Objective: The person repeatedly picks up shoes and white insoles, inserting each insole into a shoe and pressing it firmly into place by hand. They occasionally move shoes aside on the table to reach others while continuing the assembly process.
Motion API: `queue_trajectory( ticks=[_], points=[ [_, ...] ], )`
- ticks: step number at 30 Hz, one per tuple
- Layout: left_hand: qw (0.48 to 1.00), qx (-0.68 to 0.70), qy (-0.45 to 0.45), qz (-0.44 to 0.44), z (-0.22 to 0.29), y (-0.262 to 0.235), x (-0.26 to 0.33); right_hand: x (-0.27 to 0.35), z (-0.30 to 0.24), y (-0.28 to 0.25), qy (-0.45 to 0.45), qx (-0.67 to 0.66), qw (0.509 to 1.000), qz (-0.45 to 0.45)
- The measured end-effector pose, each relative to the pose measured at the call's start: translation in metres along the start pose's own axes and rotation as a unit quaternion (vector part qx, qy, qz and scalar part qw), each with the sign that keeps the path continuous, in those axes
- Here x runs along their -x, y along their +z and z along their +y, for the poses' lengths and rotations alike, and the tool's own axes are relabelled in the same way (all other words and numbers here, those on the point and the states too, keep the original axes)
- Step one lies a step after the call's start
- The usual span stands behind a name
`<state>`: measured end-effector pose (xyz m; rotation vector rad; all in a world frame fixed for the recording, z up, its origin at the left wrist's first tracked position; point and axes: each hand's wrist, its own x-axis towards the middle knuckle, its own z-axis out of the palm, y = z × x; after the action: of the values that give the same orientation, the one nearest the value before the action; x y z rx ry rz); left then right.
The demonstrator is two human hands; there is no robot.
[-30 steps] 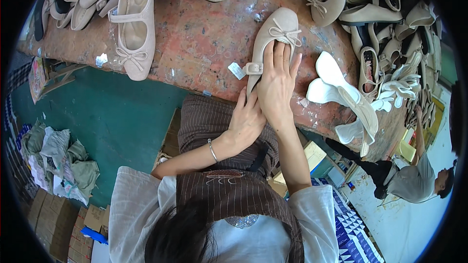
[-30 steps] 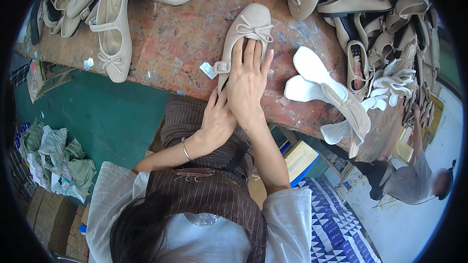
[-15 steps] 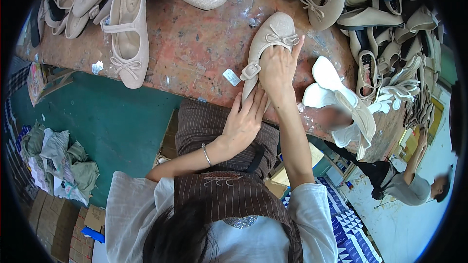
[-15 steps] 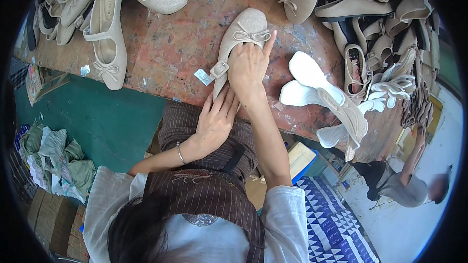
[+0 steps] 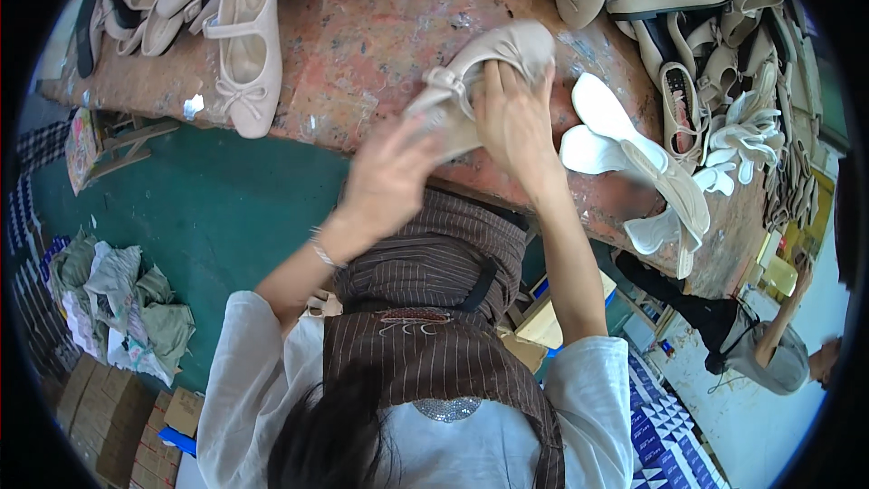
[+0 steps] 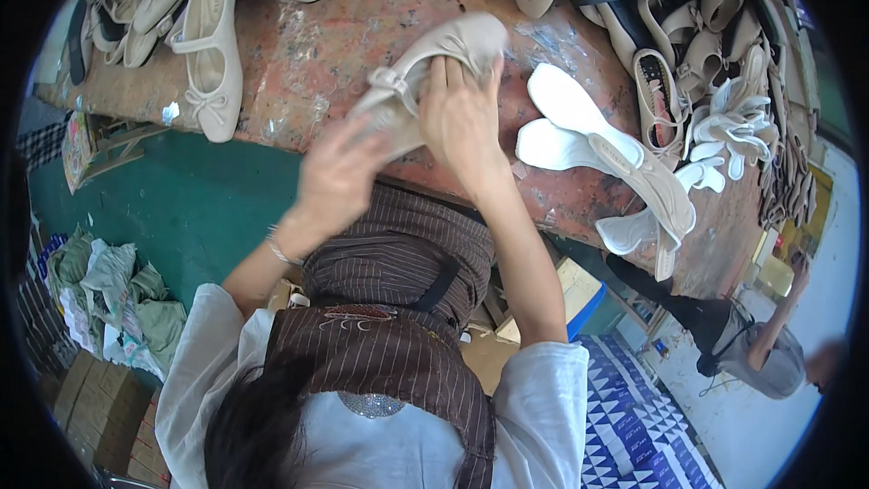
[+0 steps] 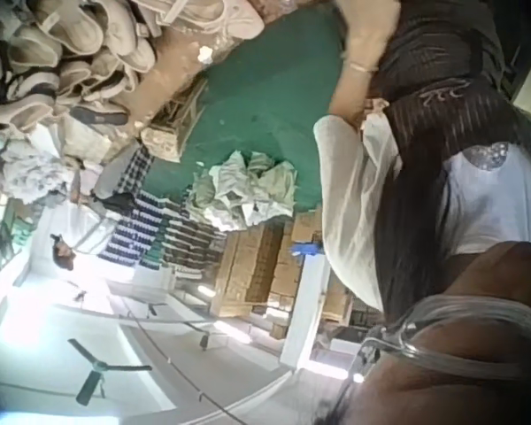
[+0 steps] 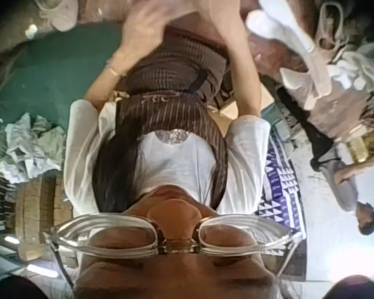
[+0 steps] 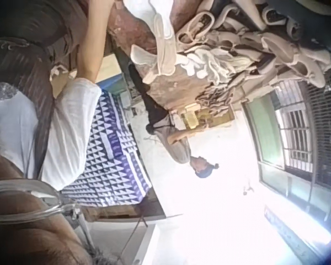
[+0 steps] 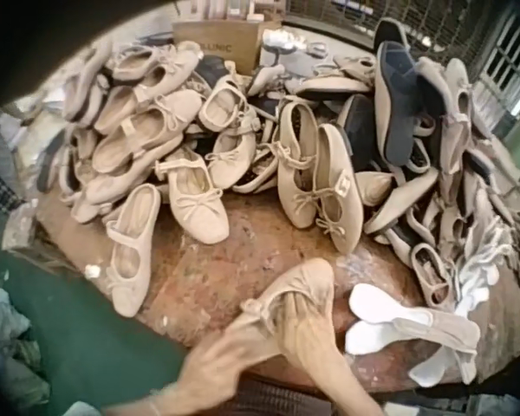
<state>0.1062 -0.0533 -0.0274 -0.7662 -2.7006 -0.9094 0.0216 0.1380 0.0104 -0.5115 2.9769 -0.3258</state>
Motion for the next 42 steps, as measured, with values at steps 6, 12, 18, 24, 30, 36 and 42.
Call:
queue_trajectory(
  ticks=[6,12,18,24,30,36,42],
  points=[
    [0.98,0.065,-0.167,0.081,-0.051,-0.068,-0.023,0.07,-0.044,-0.015,-0.097,-0.025,0.993,-0.056],
    [0.956,0.127,-0.254,0.067,-0.067,-0.051,-0.032,0.066,-0.016,-0.024,-0.19,0.05,0.976,-0.098],
    [0.943,0.208,-0.258,0.047,-0.082,-0.044,-0.034,0.047,0.001,-0.013,-0.204,0.03,0.965,-0.163],
    [0.922,0.303,-0.239,0.009,-0.089,-0.05,-0.026,-0.013,-0.054,0.006,-0.246,-0.052,0.96,-0.122],
    [0.945,0.23,-0.231,0.023,-0.088,-0.045,-0.03,-0.005,-0.061,0.009,-0.228,-0.051,0.97,-0.07],
    [0.928,0.263,-0.261,0.029,-0.083,-0.052,-0.042,0.062,-0.019,-0.013,-0.105,0.017,0.994,-0.002],
    [0.98,0.135,-0.144,-0.026,-0.083,-0.065,-0.035,0.069,-0.018,0.0,-0.13,-0.031,0.989,0.058]
  ],
)
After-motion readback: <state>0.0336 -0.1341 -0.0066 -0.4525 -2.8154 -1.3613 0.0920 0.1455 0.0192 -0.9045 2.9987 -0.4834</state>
